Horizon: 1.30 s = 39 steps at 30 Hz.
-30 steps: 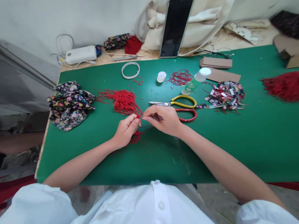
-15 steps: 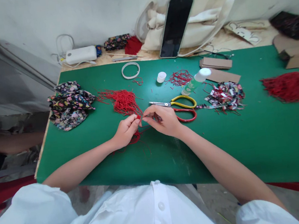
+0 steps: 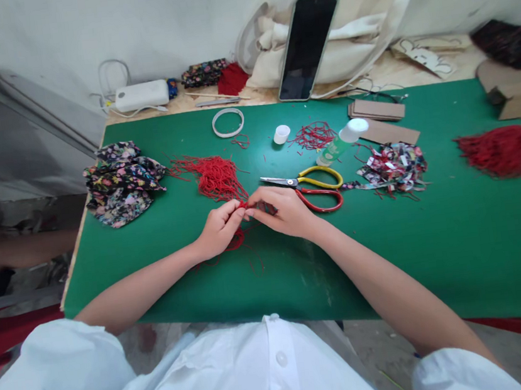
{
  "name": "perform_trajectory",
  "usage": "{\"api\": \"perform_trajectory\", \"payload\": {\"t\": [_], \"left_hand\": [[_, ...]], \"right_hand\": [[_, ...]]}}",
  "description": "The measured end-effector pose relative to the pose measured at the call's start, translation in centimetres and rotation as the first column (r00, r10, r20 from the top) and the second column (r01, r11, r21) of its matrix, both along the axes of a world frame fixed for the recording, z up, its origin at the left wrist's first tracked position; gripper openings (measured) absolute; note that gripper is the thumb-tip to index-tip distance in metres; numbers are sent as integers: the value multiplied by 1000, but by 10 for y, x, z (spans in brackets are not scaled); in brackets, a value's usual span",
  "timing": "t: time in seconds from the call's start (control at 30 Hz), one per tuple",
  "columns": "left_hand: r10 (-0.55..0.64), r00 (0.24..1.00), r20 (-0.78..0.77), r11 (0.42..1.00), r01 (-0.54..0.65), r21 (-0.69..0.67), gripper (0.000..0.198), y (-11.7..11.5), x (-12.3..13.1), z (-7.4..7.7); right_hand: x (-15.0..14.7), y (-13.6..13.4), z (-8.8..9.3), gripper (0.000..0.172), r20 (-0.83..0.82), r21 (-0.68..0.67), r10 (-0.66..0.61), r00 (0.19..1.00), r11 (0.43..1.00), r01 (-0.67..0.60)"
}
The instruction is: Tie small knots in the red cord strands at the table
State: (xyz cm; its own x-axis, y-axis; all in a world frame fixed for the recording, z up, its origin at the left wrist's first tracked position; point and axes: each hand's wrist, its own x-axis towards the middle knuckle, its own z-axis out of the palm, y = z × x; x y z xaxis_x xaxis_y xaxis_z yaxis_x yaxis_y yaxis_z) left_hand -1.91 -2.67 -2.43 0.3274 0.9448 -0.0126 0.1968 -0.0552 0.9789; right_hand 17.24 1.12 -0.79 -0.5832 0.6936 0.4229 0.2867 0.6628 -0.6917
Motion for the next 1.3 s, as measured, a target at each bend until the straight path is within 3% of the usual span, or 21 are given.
{"api": "perform_trajectory", "payload": {"t": [0.23, 0.57, 0.9, 1.3], "left_hand": [[-8, 1000, -9, 1000, 8, 5, 48, 1, 1, 1], [-15, 1000, 6, 1000, 15, -3, 45, 0, 0, -1], [-21, 999, 39, 999, 22, -32, 42, 0, -1, -4], [-16, 1000, 0, 1000, 16, -17, 41, 1, 0, 0]], "right_hand": [[-2, 0, 2, 19, -59, -194, 7, 998, 981, -18], [-7, -2, 6, 28, -169, -478, 0, 986, 875, -82], [-8, -2, 1, 24, -254, -574, 30, 967, 800, -175], [-5, -1, 0, 21, -222, -583, 63, 973, 792, -184]]}}
